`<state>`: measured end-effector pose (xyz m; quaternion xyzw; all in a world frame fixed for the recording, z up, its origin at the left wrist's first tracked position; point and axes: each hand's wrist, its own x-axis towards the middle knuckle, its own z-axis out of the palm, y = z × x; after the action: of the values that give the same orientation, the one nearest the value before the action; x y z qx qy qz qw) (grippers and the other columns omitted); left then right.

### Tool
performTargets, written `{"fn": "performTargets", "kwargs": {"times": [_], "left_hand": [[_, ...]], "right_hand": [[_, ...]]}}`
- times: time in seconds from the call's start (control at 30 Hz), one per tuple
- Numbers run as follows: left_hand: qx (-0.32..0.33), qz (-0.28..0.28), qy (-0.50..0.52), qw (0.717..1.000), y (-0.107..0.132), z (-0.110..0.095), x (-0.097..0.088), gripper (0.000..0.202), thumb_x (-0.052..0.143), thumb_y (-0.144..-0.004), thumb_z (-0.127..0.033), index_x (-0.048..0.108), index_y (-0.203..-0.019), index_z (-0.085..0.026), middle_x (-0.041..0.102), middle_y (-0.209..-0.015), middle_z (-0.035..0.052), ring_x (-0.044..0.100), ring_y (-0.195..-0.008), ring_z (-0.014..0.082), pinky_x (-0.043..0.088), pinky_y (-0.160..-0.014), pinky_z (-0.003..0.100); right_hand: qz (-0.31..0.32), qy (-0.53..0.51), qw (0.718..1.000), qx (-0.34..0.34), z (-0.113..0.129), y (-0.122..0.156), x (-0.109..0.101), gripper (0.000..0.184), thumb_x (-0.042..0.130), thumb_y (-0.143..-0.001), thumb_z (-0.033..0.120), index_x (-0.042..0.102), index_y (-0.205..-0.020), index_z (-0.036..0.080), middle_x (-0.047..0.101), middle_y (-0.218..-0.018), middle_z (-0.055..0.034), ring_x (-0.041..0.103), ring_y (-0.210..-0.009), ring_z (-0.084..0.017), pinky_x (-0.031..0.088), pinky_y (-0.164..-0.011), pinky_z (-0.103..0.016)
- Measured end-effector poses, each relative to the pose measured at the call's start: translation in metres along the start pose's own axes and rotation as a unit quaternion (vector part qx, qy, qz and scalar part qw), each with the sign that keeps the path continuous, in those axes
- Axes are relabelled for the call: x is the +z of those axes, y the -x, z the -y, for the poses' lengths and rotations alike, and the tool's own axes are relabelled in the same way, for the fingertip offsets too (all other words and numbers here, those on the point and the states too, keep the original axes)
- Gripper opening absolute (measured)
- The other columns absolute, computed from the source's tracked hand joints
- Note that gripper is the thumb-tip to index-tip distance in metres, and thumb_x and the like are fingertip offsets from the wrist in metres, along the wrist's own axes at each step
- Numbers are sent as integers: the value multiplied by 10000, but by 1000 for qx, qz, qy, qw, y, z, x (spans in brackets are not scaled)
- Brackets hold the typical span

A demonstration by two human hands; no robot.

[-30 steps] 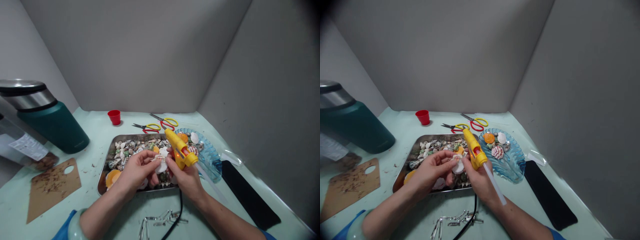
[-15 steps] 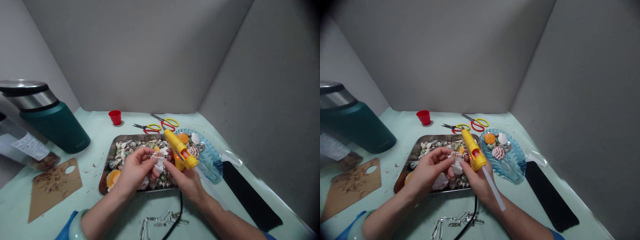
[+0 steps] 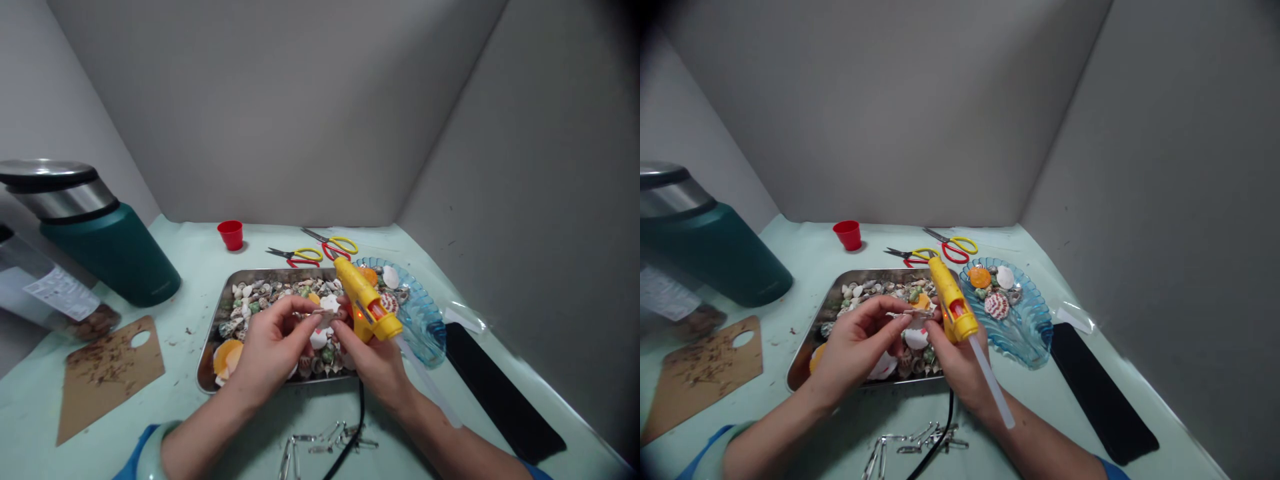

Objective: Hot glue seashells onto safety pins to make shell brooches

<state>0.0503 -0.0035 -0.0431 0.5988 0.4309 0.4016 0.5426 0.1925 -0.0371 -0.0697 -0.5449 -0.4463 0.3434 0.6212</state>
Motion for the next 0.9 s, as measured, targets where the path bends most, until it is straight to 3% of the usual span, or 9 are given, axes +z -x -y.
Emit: {"fn": "performTargets", "kwargs": {"times": [0.2,0.5,0.7,0.83,0.9], "left_hand": [[66,-26,-111,991,3,0,-2,144,583,-794,-290,634,-837,-162,604,-567,-12,547,-458,97,427,-443,186],[66,-19,-106,992,2,-2,-2,132,573,-795,-271,636,-804,-155,565,-522,-31,486,-408,71,379,-395,165],[3,-13,-53,998,0,-5,-1,159,594,-779,-306,643,-802,-156,593,-591,-16,463,-388,60,381,-385,176],[-42,5,-12,999,-1,-3,0,318,653,-736,-331,621,-1013,-178,650,-707,10,477,-383,64,394,-380,192],[-51,17,5,999,-2,-1,1,348,670,-718,-321,597,-1030,-185,650,-703,7,471,-364,66,382,-365,196]], "right_hand": [[11,10,1000,-2,-1,1,-2,219,653,-719,320,587,-868,174,654,-868,-54,633,-762,-187,523,-708,-309],[12,13,1000,21,3,1,-1,221,642,-709,305,583,-874,170,654,-848,-50,636,-760,-192,523,-716,-316],[12,2,1000,22,4,1,-1,244,657,-708,331,601,-878,166,656,-869,-60,630,-753,-191,519,-719,-321],[12,-7,999,32,4,0,-1,301,685,-705,368,620,-913,161,645,-825,-49,619,-723,-181,514,-709,-309],[13,-15,999,31,5,0,-1,322,695,-702,380,622,-927,162,636,-818,-44,612,-720,-176,514,-698,-297]]}}
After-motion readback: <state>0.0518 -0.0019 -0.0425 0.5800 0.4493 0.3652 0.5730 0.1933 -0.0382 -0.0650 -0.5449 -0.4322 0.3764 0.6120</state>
